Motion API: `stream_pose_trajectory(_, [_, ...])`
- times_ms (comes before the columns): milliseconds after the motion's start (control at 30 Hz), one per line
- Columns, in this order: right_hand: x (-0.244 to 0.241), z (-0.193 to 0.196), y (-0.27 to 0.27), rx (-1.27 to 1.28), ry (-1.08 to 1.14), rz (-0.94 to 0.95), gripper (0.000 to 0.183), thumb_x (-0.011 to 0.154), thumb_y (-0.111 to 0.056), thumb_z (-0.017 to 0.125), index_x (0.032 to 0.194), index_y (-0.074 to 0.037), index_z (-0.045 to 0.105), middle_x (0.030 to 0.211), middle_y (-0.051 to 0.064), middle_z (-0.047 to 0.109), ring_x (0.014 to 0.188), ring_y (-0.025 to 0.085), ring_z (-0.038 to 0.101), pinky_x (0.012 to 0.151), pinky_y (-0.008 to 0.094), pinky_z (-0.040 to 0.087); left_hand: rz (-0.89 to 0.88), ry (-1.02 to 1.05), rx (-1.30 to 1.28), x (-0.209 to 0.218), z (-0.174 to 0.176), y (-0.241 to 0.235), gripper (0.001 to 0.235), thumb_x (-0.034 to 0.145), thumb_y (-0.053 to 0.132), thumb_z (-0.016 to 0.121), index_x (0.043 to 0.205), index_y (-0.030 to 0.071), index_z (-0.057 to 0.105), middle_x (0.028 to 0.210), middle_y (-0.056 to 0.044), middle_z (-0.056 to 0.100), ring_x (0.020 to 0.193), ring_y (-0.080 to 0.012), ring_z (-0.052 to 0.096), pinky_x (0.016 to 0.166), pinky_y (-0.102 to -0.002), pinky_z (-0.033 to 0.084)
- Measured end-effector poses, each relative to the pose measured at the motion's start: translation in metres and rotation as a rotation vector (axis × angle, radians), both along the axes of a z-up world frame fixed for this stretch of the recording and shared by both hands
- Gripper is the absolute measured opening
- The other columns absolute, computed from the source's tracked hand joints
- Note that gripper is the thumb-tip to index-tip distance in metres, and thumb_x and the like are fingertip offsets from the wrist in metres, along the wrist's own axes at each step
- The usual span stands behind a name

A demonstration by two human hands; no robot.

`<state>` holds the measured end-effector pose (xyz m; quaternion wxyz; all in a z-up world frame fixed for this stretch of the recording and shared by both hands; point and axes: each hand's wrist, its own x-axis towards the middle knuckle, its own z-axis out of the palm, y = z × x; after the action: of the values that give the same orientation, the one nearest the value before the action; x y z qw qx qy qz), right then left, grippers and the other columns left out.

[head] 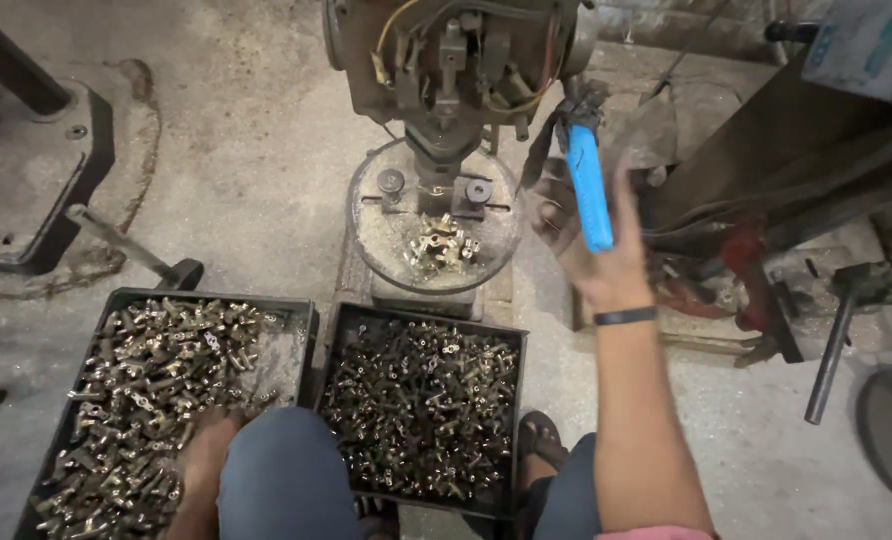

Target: The worker is picking small brass components from a tray, placing them into a jig under a drill press, and actuating the machine handle to process them.

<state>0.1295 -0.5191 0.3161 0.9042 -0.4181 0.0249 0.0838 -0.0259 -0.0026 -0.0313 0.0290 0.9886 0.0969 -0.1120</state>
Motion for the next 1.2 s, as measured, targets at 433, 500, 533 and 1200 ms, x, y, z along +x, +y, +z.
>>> stream_pose_trajectory(433, [0.034, -0.063, 0.073, -1.088, -0.332, -0.278, 0.018, 0.085, -0.011, 0.084, 0.099, -0.005, 0.074, 0.098, 0.006, 0.075, 0.081, 0.017, 0.069, 0.072, 0.029, 0.058, 0.290, -0.046, -0.215, -0.058, -0.055, 0.017, 0.031, 0.095, 0.032, 0.057, 0.121, 0.019, 0.068, 0.113, -0.018, 0.073, 0.102, -0.0371, 0.072, 0.087, -0.047, 0.058])
stream_pose_trajectory(500, [0.021, -0.054, 0.063, -1.188, -0.266, -0.121, 0.019, 0.082, -0.016, 0.083, 0.097, -0.008, 0.075, 0.097, 0.003, 0.075, 0.080, 0.016, 0.070, 0.071, 0.030, 0.058, 0.411, 0.057, -0.230, -0.053, 0.003, 0.007, 0.031, 0.095, 0.035, 0.062, 0.120, 0.018, 0.071, 0.112, -0.020, 0.075, 0.105, -0.0399, 0.071, 0.091, -0.050, 0.057])
stream_pose_trajectory(533, [0.013, -0.052, 0.059, -1.307, -0.388, -0.107, 0.023, 0.079, -0.020, 0.086, 0.094, -0.007, 0.075, 0.092, 0.006, 0.075, 0.080, 0.018, 0.071, 0.074, 0.033, 0.057, 0.291, 0.015, -0.166, -0.053, -0.003, 0.008, 0.031, 0.093, 0.029, 0.058, 0.119, 0.016, 0.068, 0.108, -0.019, 0.073, 0.102, -0.0381, 0.070, 0.087, -0.048, 0.057])
stream_pose_trajectory(1200, [-0.041, 0.003, 0.080, -1.480, -0.453, 0.518, 0.048, 0.080, -0.042, 0.079, 0.121, -0.019, 0.069, 0.112, 0.006, 0.071, 0.098, 0.025, 0.073, 0.088, 0.039, 0.057, 0.015, -0.033, -0.020, -0.080, -0.151, 0.062, 0.032, 0.093, 0.026, 0.048, 0.116, 0.012, 0.065, 0.116, -0.015, 0.070, 0.104, -0.0393, 0.069, 0.092, -0.048, 0.057])
